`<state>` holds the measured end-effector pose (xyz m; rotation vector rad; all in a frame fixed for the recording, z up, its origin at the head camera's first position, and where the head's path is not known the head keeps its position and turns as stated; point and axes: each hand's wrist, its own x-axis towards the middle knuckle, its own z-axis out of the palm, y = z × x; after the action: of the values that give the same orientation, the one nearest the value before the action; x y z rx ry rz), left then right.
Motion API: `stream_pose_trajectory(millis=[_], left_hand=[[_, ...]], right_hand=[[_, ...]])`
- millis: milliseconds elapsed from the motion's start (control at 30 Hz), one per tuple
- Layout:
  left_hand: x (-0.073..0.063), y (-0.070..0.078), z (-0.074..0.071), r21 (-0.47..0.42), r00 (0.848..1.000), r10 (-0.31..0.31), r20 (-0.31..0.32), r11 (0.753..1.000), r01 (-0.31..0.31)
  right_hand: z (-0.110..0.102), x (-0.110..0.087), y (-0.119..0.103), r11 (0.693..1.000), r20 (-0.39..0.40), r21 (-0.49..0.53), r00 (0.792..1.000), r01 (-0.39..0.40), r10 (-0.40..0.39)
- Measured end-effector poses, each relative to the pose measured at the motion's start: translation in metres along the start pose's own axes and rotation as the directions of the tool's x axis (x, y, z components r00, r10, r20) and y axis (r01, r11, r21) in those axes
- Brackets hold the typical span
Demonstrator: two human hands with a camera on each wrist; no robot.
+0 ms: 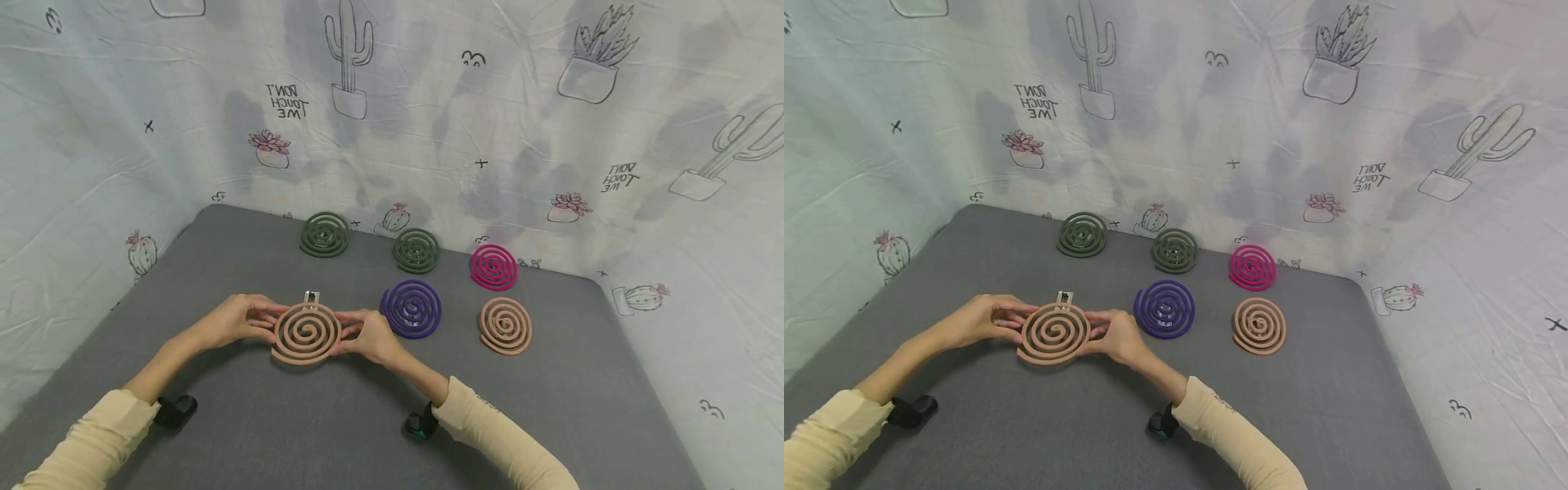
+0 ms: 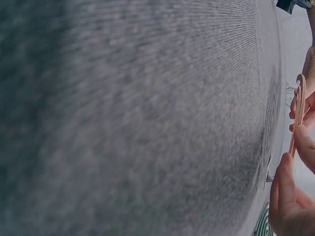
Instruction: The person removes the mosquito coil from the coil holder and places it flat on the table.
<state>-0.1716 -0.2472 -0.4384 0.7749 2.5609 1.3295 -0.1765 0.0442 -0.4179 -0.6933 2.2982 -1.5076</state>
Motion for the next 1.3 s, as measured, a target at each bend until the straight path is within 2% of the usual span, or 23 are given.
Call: stream_pose_trajectory(millis=[100,200,433,1000,1300], left_hand=[[0.001,-0.002,-0.002,0.01,1.0,-0.01,0.004,1.0,0.01],[0.002,-0.002,-0.003,0.017,0.999,-0.032,0.006,0.999,0.032],[0.003,0.0,-0.005,-0.038,0.995,-0.089,0.041,0.995,0.091],[0.005,-0.006,-0.009,-0.014,0.989,-0.11,0.096,0.994,0.112],[0.005,-0.004,-0.008,-0.01,0.989,-0.112,0.1,0.994,0.113]], right_hand=[[0.002,0.004,0.004,0.999,-0.031,-0.042,0.999,-0.021,0.02],[0.006,0.011,0.018,0.996,-0.058,-0.081,0.998,-0.038,0.034],[0.007,0.013,0.015,0.992,-0.05,-0.114,0.998,-0.047,0.041],[0.011,0.018,0.016,0.99,-0.02,-0.128,0.998,-0.067,0.065],[0.012,0.019,0.015,0.978,-0.009,-0.207,0.999,-0.034,0.033]])
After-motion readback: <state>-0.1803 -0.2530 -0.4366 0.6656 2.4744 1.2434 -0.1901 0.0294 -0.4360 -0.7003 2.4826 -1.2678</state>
